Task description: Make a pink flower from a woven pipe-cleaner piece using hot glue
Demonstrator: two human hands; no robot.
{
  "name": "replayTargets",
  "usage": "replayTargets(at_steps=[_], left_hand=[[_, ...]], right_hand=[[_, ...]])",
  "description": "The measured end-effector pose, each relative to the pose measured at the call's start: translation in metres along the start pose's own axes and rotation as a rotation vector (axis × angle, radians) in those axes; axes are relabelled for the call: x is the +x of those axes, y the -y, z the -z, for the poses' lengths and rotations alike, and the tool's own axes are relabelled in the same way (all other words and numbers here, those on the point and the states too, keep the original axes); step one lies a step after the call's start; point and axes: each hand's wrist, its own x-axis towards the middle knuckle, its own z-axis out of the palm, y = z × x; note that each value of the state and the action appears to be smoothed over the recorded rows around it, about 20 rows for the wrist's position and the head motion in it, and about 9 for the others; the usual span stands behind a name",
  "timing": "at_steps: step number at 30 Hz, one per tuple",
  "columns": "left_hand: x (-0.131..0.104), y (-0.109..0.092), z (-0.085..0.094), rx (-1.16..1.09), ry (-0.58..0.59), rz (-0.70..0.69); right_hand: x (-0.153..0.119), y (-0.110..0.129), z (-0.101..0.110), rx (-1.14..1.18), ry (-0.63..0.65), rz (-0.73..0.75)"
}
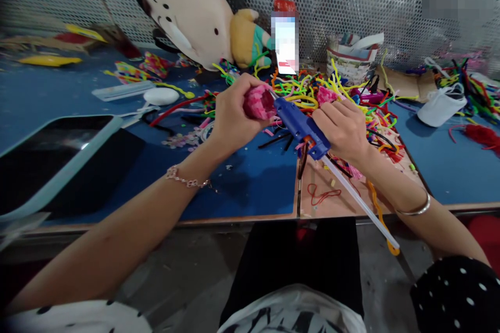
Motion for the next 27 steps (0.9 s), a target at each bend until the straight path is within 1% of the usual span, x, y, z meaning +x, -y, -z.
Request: replayTargets(at_steps=[2,5,8,10,13,16,20,25,27], left_hand=[[0.0001,0.0011,-0.0005,0.026,-0.002,-0.022],[0.0,0.0037,-0.0019,0.086,-0.012,-0.077],[-0.0006,0.0064,-0.0031,0.132,-0.023,-0.117],[-0.0009,0.0073,-0.0033,0.147,-0.026,-0.132],[-0.0007,0.0073,-0.0028,0.165,-0.025,-0.153],[0.0002,0.0075,-0.0023,0.199,-0.034,-0.183],[0.0016,0.0093,-0.0025,0.236,-0.049,-0.222],[0.0017,0.0095,-0.0026,0.254,-0.081,-0.218],[0.0018,0.0092,-0.0025,0.271,-0.088,-0.238]], right_hand=[[-0.001,-0.0008,-0.002,0.015,0.007,-0.011],[-0.0023,-0.002,-0.0041,0.015,-0.009,0.01],[-0.0017,-0.0018,-0.0041,-0.064,-0.026,0.033],[0.0001,-0.0008,-0.003,-0.12,-0.067,0.075],[0.0039,0.0008,-0.0009,-0.15,-0.164,0.138],[0.0068,0.0015,0.0003,-0.145,-0.21,0.147],[0.007,0.0014,-0.0001,-0.14,-0.222,0.152],[0.0053,0.002,-0.0005,-0.152,-0.166,0.12],[0.0055,0.0022,-0.0001,-0.137,-0.187,0.131]])
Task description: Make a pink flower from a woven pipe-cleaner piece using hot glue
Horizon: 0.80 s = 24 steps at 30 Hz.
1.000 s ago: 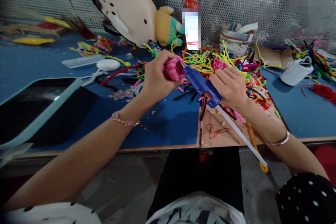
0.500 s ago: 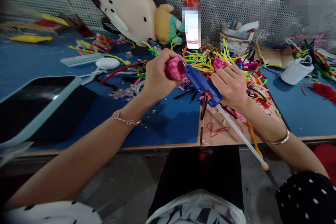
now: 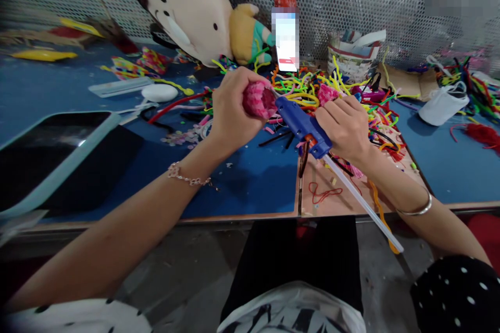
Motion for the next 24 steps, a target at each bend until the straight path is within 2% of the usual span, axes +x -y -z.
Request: replayTargets(at_steps=[4,9,14,19,24], left_hand=[[0.001,-0.001,0.001,0.034,-0.026,-0.04],[0.002,-0.005,0.003,0.058,-0.071,-0.05],[0.002,-0.007,0.005,0.038,-0.066,-0.031],[0.002,-0.009,0.006,0.04,-0.072,-0.014],[0.003,-0.014,0.008,0.026,-0.087,0.002]], right_hand=[[0.0,0.0,-0.001,0.004,-0.031,0.009],[-0.002,0.0,-0.003,-0.036,-0.003,-0.002],[-0.003,0.0,-0.001,-0.046,0.069,-0.014],[0.002,-0.001,0.001,0.011,-0.039,0.055],[0.003,0.0,0.001,0.019,-0.032,0.043]])
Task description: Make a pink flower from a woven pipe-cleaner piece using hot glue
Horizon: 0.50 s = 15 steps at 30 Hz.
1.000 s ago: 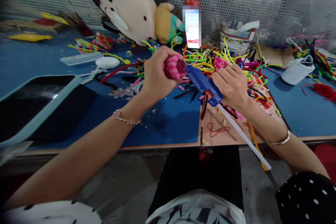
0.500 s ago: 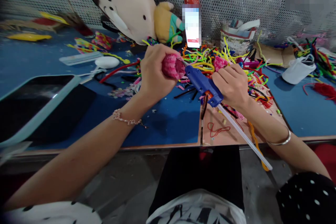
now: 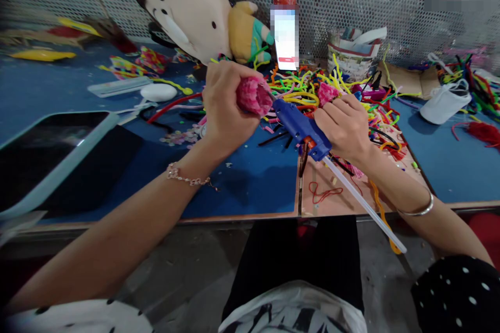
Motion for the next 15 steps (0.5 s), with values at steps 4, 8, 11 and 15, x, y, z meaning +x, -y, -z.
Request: replayTargets(at_steps=[4,8,11,15], left_hand=[[0.0,0.0,0.0,0.027,-0.025,-0.013],[0.001,0.008,-0.003,0.003,-0.005,-0.013],[0.001,0.012,-0.005,-0.067,0.017,0.028],[0.001,0.012,-0.004,-0.075,0.021,0.054]], right_hand=[[-0.001,0.001,-0.001,-0.011,0.008,-0.015],[-0.001,0.001,-0.001,0.027,-0.01,-0.009],[0.0,0.0,0.0,0.038,-0.003,-0.006],[0.002,-0.001,0.002,0.026,0.011,0.036]])
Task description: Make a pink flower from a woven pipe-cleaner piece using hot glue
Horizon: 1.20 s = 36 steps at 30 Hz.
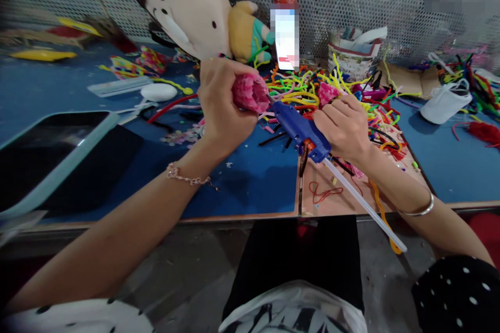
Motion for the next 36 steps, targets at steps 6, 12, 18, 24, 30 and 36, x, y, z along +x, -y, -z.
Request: replayTargets(at_steps=[6,12,18,24,30,36], left_hand=[[-0.001,0.002,0.0,-0.026,0.005,0.029],[-0.003,0.009,-0.003,0.039,-0.064,-0.128],[-0.004,0.002,0.0,0.008,-0.024,-0.015],[-0.003,0.01,-0.003,-0.01,-0.026,-0.015],[-0.004,0.006,-0.002,0.016,-0.069,-0.061],[-0.003,-0.006,0.004,-0.002,-0.03,0.01]], right_hand=[[0.0,0.0,-0.001,-0.012,-0.017,0.002],[-0.001,0.002,-0.001,0.003,0.006,-0.018],[-0.002,0.003,-0.002,0.043,-0.009,-0.021],[-0.001,0.003,-0.002,0.036,-0.017,0.003],[-0.002,0.002,-0.001,0.103,-0.014,0.004],[-0.006,0.0,0.002,0.23,0.031,-0.044]])
